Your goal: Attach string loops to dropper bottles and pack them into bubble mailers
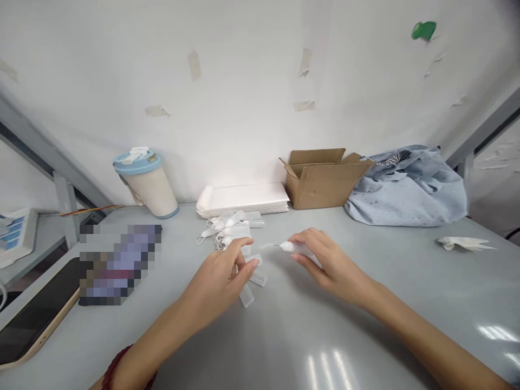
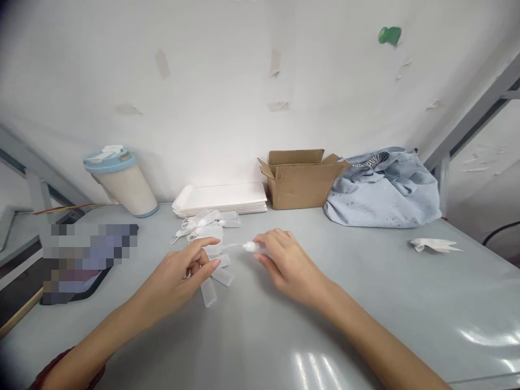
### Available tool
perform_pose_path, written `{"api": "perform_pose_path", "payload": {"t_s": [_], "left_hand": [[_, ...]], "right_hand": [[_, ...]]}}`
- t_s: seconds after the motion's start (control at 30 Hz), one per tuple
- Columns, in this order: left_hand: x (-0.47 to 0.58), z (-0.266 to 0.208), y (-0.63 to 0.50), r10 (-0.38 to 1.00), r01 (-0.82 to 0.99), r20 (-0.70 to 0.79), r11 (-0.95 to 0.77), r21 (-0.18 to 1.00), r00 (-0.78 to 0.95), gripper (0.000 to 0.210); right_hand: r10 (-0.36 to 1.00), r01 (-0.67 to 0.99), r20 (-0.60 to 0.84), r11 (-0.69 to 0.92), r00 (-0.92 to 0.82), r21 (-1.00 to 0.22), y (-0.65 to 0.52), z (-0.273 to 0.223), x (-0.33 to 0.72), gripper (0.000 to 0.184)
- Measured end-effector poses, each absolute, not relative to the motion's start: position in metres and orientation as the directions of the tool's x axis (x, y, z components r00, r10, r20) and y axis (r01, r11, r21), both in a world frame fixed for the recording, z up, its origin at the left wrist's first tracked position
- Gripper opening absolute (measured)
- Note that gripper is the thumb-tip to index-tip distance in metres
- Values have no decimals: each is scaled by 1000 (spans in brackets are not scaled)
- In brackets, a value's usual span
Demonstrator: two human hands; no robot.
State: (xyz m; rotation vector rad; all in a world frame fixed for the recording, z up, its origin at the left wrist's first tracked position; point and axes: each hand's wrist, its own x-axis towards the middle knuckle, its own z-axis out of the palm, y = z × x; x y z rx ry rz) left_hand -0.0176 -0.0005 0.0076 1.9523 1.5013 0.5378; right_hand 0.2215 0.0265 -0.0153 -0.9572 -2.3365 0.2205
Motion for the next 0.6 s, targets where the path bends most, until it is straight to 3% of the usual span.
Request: {"api": "perform_pose_path", "payload": {"t_s": [0.2, 0.6], "left_hand": [[-14, 8, -3, 970, 653, 64, -205, 729, 234, 30], [-14, 13, -8, 948, 457, 0, -154, 876, 320, 31]], "right_hand": [[710, 497, 397, 696, -581, -518, 9, -5, 213, 18], [770, 440, 303, 588, -561, -678, 4, 0, 208, 21]]}}
